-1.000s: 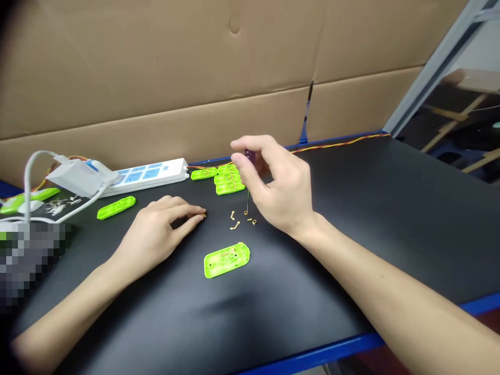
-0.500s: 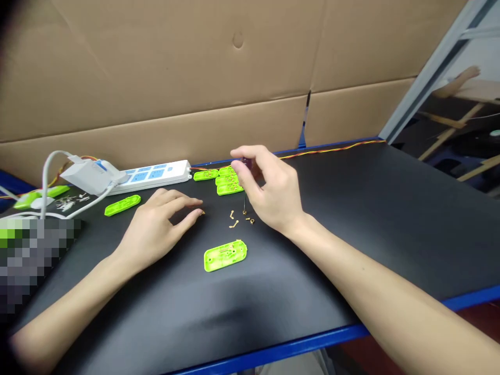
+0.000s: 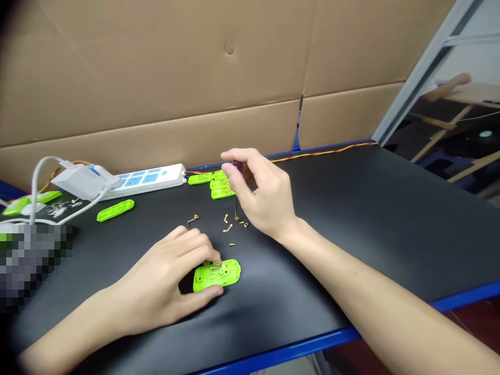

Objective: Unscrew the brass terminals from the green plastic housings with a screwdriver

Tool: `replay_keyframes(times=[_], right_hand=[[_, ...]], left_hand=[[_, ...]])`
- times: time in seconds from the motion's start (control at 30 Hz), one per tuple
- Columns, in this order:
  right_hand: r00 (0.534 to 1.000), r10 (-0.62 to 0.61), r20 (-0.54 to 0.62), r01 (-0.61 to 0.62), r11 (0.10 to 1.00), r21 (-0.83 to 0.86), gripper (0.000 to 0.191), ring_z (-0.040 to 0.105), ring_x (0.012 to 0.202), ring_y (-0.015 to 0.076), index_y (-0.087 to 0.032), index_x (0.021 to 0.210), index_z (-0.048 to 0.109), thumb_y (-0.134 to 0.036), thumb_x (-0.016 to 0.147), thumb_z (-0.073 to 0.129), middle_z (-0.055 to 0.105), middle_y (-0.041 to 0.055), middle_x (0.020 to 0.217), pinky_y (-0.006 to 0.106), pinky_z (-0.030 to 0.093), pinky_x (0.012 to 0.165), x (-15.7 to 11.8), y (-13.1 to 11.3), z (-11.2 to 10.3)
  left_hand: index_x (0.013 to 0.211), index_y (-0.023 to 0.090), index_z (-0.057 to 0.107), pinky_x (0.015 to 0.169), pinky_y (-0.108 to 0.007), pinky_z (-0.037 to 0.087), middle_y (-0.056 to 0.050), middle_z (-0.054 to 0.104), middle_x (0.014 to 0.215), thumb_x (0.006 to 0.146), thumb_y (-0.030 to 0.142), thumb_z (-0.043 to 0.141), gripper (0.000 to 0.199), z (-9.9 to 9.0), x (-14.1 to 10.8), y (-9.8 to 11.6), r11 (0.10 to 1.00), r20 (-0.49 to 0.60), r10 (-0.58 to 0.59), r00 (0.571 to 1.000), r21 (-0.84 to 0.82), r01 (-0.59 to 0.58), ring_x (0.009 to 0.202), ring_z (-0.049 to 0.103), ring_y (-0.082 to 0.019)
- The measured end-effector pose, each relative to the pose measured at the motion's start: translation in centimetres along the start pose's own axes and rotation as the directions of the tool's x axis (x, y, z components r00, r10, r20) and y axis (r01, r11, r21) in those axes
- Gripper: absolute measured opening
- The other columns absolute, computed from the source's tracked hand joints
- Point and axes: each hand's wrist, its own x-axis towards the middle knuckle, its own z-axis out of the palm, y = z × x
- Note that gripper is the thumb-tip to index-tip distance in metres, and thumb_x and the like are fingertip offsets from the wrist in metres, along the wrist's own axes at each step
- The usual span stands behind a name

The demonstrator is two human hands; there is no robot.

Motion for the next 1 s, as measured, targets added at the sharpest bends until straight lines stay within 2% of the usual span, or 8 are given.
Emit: replay_keyframes(times=[0.13, 0.27, 0.33, 0.6, 0.77, 1.0], right_hand=[[0.999, 0.041, 0.005, -0.041, 0.997, 0.07, 0.017, 0.067, 0.067, 0.0092, -0.023, 0.106, 0.064, -0.031, 0.092, 0.057, 0.072, 0.0001, 0.092, 0.023, 0.058, 0.064, -0.2, -0.5, 0.1], [0.998, 0.06, 0.017, -0.062, 0.989, 0.137, 0.015, 0.067, 0.062, 0.0087, -0.024, 0.105, 0.064, -0.03, 0.093, 0.057, 0.071, -0.0012, 0.086, 0.023, 0.059, 0.062, -0.4, -1.4, 0.2], [0.999, 0.044, 0.031, -0.049, 0.985, 0.166, 0.015, 0.067, 0.062, 0.0081, -0.024, 0.105, 0.064, -0.028, 0.093, 0.058, 0.071, -0.0019, 0.087, 0.023, 0.06, 0.063, -0.6, -1.9, 0.3], [0.994, 0.012, 0.11, -0.037, 0.973, 0.227, 0.016, 0.07, 0.071, 0.0091, -0.024, 0.106, 0.063, -0.025, 0.091, 0.06, 0.071, -0.0015, 0.092, 0.024, 0.062, 0.073, -1.4, -2.3, 0.7], [0.994, -0.006, 0.112, -0.019, 0.975, 0.224, 0.016, 0.07, 0.074, 0.0107, -0.026, 0.107, 0.063, -0.025, 0.092, 0.059, 0.072, -0.0011, 0.096, 0.027, 0.063, 0.075, -1.4, -2.6, 0.6], [0.997, -0.03, 0.072, 0.015, 0.98, 0.196, 0.017, 0.072, 0.077, 0.0107, -0.025, 0.108, 0.063, -0.023, 0.092, 0.059, 0.073, -0.0006, 0.102, 0.026, 0.063, 0.076, -1.3, -2.7, 0.5]], left_hand=[[0.093, 0.023, 0.061, 0.08, -0.035, 0.039, 0.001, 0.064, 0.086, 0.085, 0.044, 0.064, 0.023, 0.0, 0.1, -0.3, 0.998, -0.015, -0.023, 1.0, -0.055, 0.022, 0.081, 0.055, -0.018], [0.098, 0.02, 0.062, 0.08, -0.036, 0.043, -0.003, 0.063, 0.089, 0.093, 0.036, 0.054, 0.019, 0.6, 0.6, -1.2, 0.988, -0.186, -0.155, 0.97, -0.056, 0.147, 0.085, 0.056, -0.019], [0.101, 0.018, 0.062, 0.077, -0.036, 0.044, -0.003, 0.062, 0.087, 0.093, 0.032, 0.055, 0.018, 0.9, 0.8, -1.8, 0.982, -0.229, -0.191, 0.955, -0.041, 0.186, 0.085, 0.055, -0.02], [0.1, 0.02, 0.065, 0.078, -0.035, 0.045, -0.002, 0.064, 0.09, 0.09, 0.026, 0.061, 0.013, 1.3, 1.4, -2.8, 0.988, -0.181, -0.15, 0.972, -0.049, 0.143, 0.086, 0.054, -0.019], [0.091, 0.02, 0.065, 0.078, -0.036, 0.045, -0.002, 0.067, 0.092, 0.092, 0.024, 0.057, 0.009, 1.5, 1.6, -2.7, 0.99, -0.161, -0.135, 0.978, -0.065, 0.127, 0.085, 0.053, -0.019], [0.095, 0.021, 0.068, 0.079, -0.038, 0.045, -0.003, 0.068, 0.091, 0.093, 0.026, 0.055, 0.014, 1.3, 1.4, -2.6, 0.988, -0.139, -0.15, 0.979, -0.049, 0.145, 0.085, 0.053, -0.02]])
